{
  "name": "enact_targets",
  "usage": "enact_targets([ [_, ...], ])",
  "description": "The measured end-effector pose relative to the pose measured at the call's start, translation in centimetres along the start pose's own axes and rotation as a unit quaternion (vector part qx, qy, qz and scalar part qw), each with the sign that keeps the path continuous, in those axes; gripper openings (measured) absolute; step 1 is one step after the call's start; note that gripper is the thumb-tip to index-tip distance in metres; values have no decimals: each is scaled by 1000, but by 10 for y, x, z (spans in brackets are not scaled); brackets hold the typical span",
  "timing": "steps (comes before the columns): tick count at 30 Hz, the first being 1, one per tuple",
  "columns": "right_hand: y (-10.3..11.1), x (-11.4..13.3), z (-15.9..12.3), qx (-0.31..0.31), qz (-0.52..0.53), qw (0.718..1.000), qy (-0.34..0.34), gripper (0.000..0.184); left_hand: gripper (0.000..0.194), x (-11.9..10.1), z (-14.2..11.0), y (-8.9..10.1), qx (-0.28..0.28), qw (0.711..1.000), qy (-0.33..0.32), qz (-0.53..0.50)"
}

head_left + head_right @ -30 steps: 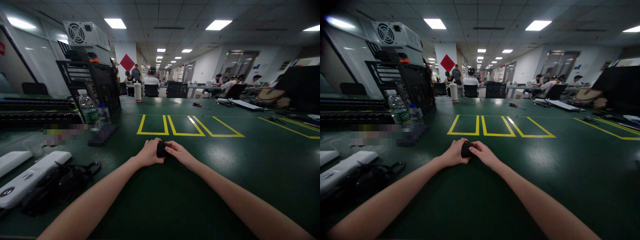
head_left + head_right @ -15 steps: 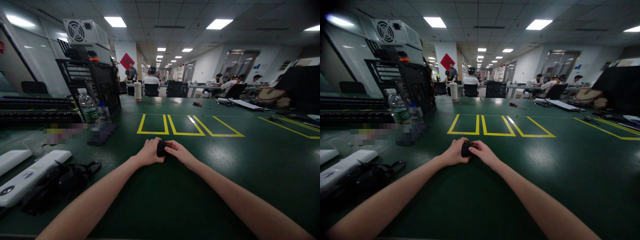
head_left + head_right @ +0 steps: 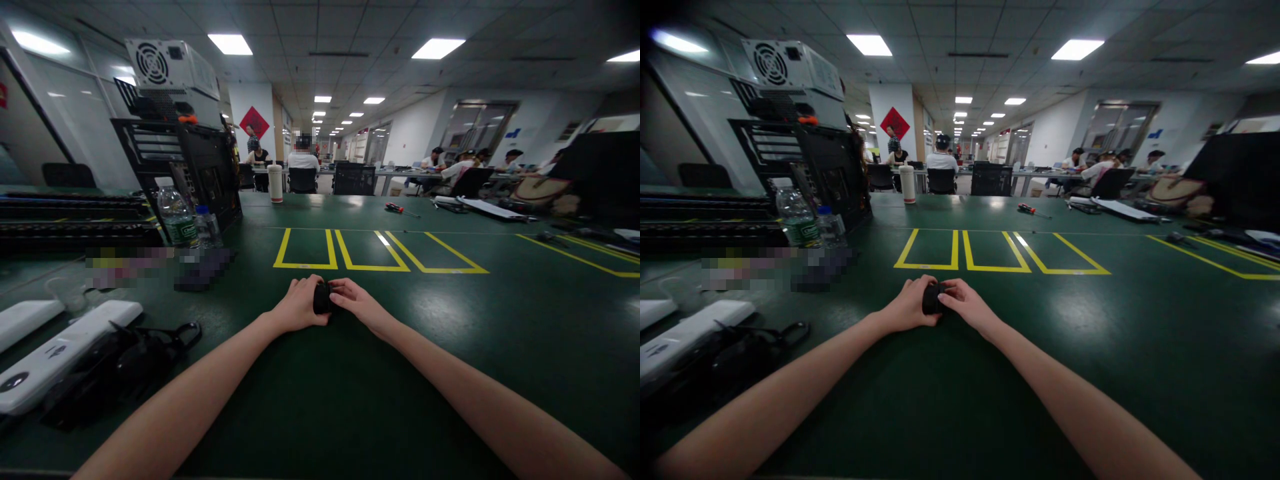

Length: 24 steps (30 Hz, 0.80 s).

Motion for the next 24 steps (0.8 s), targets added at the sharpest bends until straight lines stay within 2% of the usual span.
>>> enact_targets([
  [6,-1,5,-1,46,27,998,11,36,59,-1,0,1,0,1000,-3,-4],
  [8,-1,7,-3,45,29,998,14,36,59,-1,-1,1,-1,1000,-4,-5],
  [12,-1,8,-4,17,10,1000,10,26,59,-1,-1,2,0,1000,-7,-11],
  [17,0,3,-2,0,-9,1000,-20,31,58,-2,-2,2,2,1000,-12,-12],
  [24,-1,7,-4,46,17,999,-5,36,57,-1,-1,2,-2,1000,-25,-8],
])
Point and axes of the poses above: each hand's wrist, its own z-axis towards the middle knuckle, its own y-axis out of the back of the hand, x = y × z, the point moved 5 cm from there along z, towards the middle knuckle, and after that the axes turned 2 degrees about -z, right-handed, at the moved point
